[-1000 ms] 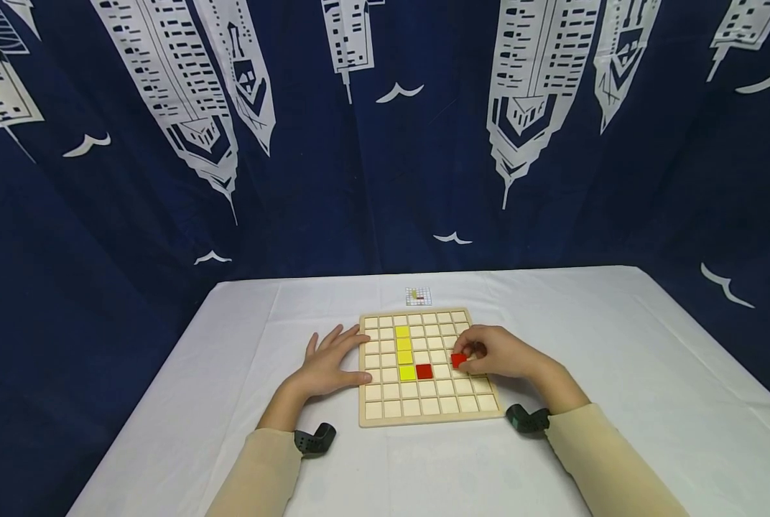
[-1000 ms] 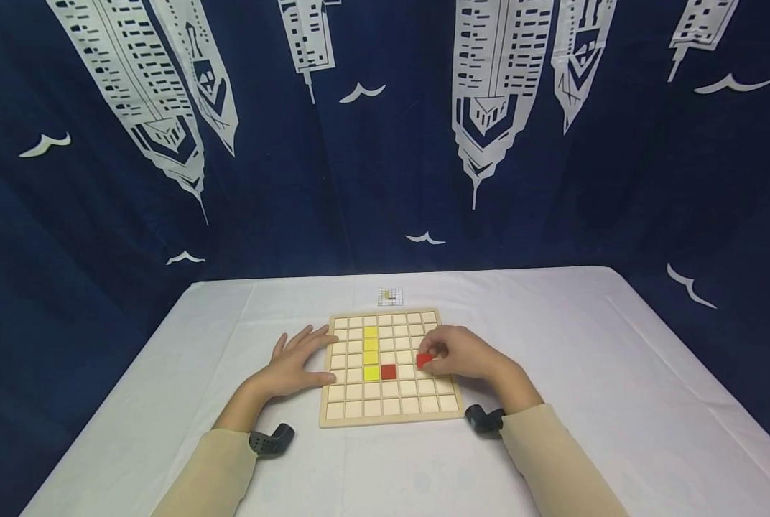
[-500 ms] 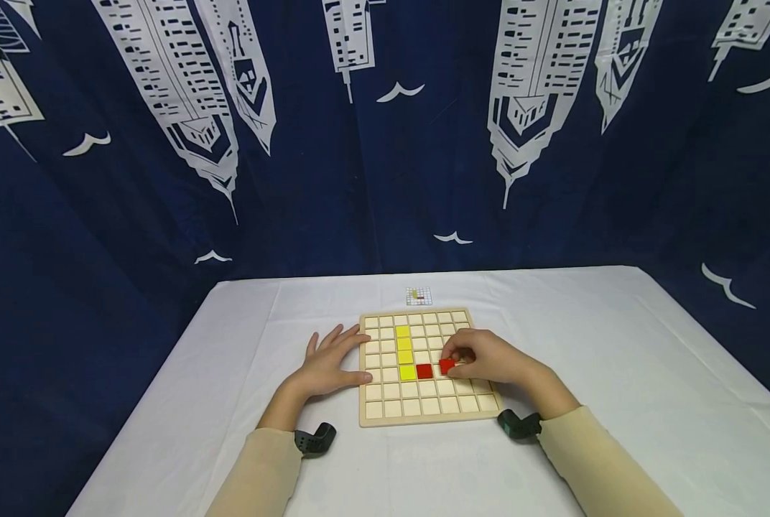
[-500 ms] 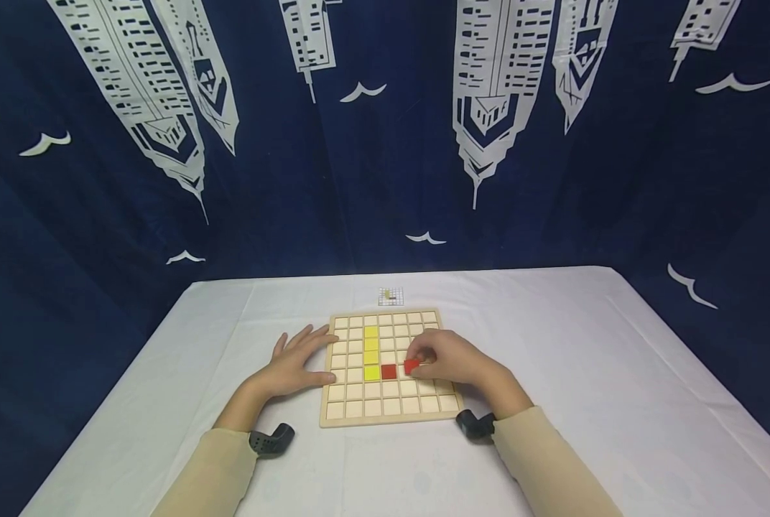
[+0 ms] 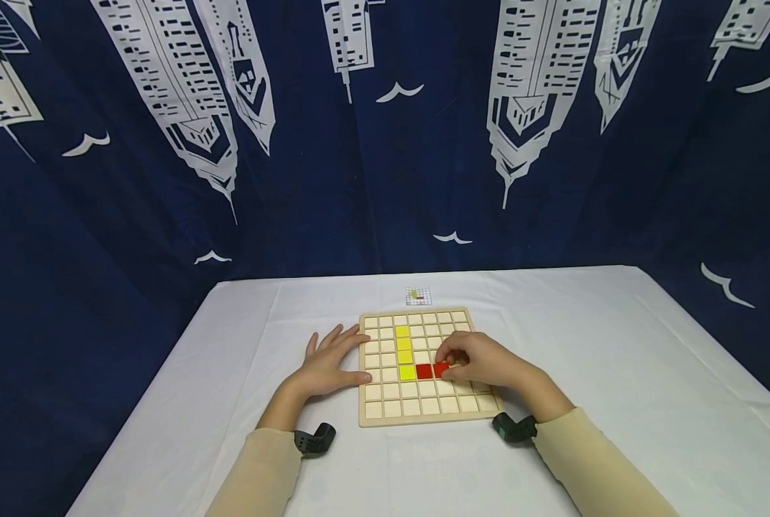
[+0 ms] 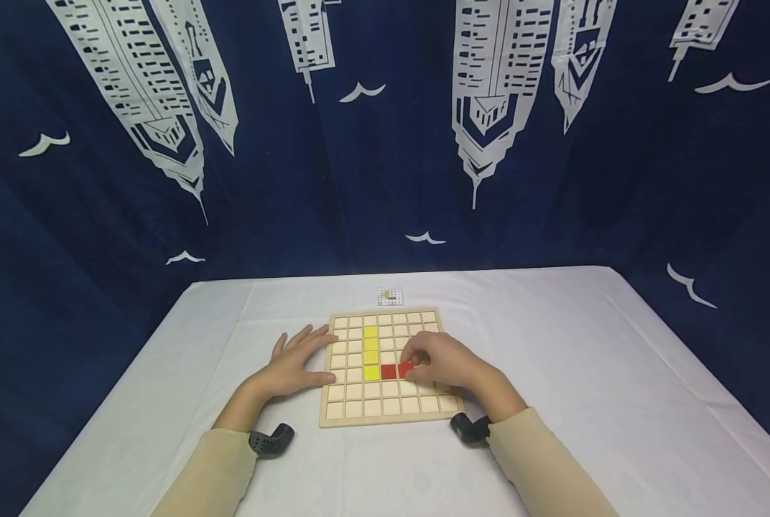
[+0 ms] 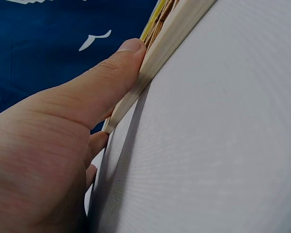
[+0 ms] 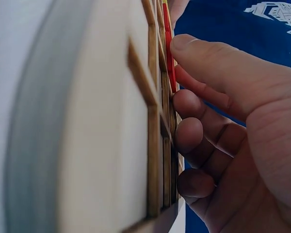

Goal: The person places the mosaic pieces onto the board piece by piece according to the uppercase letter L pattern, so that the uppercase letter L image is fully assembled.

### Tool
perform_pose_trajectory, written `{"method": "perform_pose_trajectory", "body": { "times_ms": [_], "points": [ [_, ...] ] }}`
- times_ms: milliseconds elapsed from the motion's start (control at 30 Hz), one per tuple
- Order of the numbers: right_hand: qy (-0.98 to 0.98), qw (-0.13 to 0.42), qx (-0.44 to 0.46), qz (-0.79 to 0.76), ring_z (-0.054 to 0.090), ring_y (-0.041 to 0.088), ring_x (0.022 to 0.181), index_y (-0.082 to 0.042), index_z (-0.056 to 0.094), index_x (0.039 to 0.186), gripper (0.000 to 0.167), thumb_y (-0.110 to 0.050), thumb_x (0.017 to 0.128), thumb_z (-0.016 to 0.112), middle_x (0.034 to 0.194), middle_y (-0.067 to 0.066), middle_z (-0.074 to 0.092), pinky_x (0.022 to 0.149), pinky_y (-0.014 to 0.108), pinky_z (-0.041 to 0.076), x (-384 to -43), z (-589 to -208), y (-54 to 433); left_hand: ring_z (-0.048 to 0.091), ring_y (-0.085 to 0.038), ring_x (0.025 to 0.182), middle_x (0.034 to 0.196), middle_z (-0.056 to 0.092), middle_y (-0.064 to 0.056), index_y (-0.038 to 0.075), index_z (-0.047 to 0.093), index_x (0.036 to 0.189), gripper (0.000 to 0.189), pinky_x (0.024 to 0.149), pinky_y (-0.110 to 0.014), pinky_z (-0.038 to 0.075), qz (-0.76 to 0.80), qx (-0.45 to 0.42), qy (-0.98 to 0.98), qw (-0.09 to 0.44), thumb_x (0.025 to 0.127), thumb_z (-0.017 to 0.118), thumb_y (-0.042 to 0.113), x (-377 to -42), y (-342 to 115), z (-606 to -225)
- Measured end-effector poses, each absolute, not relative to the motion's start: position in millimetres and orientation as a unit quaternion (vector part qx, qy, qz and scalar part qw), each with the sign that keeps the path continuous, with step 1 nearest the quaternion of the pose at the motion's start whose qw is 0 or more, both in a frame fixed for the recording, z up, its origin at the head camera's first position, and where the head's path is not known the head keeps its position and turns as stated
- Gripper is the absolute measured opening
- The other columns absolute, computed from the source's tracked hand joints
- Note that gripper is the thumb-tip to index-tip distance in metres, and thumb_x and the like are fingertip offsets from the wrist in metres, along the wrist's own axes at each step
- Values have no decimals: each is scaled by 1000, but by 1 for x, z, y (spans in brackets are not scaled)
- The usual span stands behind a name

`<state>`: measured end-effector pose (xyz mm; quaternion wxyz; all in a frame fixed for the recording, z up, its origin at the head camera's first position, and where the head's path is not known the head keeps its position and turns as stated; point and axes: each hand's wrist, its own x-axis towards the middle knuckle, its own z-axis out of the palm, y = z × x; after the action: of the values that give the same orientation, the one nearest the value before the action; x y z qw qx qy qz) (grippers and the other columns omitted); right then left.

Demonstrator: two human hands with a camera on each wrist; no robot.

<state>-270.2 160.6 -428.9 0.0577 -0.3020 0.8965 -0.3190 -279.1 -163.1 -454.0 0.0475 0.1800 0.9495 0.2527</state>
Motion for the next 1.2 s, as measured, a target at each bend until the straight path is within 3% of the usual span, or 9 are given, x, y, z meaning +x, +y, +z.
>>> {"method": "perform_pose_trajectory", "body": {
  "times_ms": [533,767,900,1000,1100,1200],
  "points": [
    [892,59,-304,-331,53,6,75,-16,73,94,9,-12,87,76,82,-8,61,67,18,46,-271,-431,163,11,-33,157,166,27,0,28,49,146,77,122,-64,-9,256,183,948,48,79,78,54,-281,-162,-455],
    [895,56,-290,-335,53,8,77,-15,73,101,12,-12,89,73,86,-8,65,69,19,47,-271,-426,167,9,-32,157,167,26,0,28,48,147,77,122,-63,-10,253,184,948,55,81,77,53,-279,-163,-453],
    [909,8,-266,-321,55,11,80,-13,72,109,18,-14,92,71,95,-3,67,71,23,49,-271,-418,168,10,-33,157,167,26,-1,28,47,148,76,122,-65,-8,249,184,950,54,82,76,52,-280,-164,-451],
    [926,-51,-244,-282,59,18,87,-12,70,116,24,-18,92,71,105,3,68,77,32,52,-270,-411,169,11,-33,157,167,26,-2,27,46,148,75,122,-66,-7,251,186,948,57,83,75,52,-280,-166,-448],
    [941,-112,-220,-233,61,27,106,-13,68,123,35,-25,91,72,120,6,67,92,46,52,-269,-406,172,15,-32,157,166,29,-4,26,45,150,75,123,-65,-4,263,179,946,58,85,74,50,-280,-167,-443],
    [946,-163,-200,-195,54,33,125,-15,62,133,48,-32,89,74,134,10,60,102,57,46,-270,-405,178,20,-32,156,165,31,-5,25,44,151,75,124,-64,1,269,164,948,48,85,74,47,-279,-168,-438]
  ]
}}
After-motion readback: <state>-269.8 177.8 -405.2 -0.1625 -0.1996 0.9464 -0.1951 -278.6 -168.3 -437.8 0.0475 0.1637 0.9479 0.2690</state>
